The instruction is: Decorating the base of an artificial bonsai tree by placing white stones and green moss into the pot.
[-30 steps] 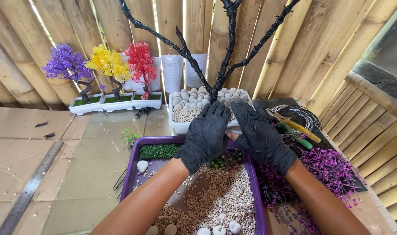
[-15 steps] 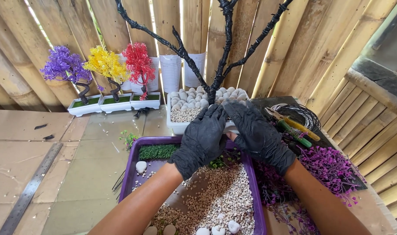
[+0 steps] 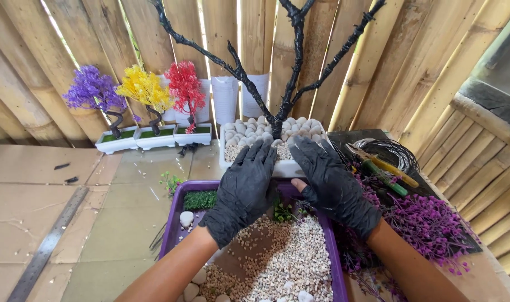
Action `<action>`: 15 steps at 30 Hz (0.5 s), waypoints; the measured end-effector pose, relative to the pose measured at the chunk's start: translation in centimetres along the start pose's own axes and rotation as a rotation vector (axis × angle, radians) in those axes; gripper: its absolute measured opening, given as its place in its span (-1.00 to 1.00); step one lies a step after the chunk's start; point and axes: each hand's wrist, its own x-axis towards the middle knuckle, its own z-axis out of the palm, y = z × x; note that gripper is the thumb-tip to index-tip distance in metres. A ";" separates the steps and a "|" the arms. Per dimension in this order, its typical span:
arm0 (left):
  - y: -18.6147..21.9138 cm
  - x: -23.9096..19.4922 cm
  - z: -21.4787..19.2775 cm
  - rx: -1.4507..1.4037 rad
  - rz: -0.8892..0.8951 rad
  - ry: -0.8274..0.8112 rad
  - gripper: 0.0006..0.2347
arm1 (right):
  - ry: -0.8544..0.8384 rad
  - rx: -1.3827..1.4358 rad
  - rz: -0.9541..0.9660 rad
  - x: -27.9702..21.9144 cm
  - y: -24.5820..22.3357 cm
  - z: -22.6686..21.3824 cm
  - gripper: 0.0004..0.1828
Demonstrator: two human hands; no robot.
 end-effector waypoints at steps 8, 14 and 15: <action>-0.9 -0.9 0.0 -0.009 -0.015 0.012 -0.36 | 0.001 0.072 0.003 -0.8 1.0 2.6 -0.25; -0.2 -1.4 -1.2 -0.029 -0.025 -0.002 -0.38 | -0.100 0.102 0.048 -2.1 -0.1 0.8 -0.42; -0.3 -1.3 -1.3 -0.021 -0.029 -0.004 -0.35 | -0.162 0.180 0.042 -2.5 -0.1 1.0 -0.52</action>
